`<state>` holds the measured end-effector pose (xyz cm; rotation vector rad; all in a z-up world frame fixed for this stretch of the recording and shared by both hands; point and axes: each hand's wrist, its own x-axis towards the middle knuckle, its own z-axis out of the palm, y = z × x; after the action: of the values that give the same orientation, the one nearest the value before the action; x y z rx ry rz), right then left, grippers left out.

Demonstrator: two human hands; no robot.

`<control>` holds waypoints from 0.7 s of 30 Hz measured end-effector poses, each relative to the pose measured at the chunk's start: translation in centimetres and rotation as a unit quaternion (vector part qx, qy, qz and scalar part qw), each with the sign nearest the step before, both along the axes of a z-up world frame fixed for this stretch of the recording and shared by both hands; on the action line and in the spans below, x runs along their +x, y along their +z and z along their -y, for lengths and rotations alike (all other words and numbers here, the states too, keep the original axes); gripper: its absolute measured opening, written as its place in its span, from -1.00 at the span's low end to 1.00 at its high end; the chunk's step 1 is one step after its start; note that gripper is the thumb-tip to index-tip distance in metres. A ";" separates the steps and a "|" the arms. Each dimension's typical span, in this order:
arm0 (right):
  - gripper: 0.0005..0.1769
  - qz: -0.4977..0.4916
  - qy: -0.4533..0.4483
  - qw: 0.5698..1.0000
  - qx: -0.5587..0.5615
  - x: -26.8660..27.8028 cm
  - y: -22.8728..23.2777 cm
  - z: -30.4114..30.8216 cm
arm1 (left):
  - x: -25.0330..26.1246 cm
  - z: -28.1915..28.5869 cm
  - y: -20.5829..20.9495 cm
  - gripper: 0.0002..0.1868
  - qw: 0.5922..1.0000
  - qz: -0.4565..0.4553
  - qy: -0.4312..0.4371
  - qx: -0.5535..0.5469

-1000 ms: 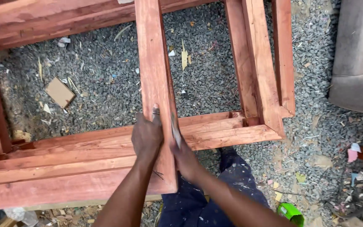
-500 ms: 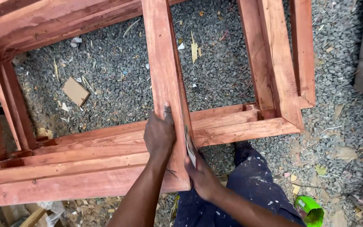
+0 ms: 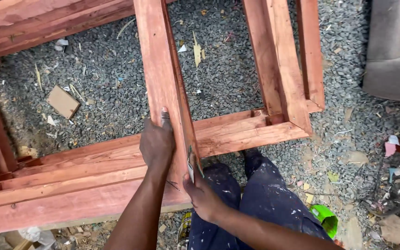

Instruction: Sanding the joints and edges of a wooden furniture frame with sandpaper to smooth the surface.

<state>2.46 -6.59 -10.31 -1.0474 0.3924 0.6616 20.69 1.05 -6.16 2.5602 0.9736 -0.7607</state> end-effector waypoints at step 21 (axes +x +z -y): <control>-0.20 0.436 0.065 0.867 -0.230 8.9 -10.6 2.7 | -0.8 -1.4 -4.5 -0.23 0.945 0.241 -0.207 0.081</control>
<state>11.38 -9.28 -20.95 -1.7166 -0.3423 0.1464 19.90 2.50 -10.67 2.9266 0.3601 -0.1154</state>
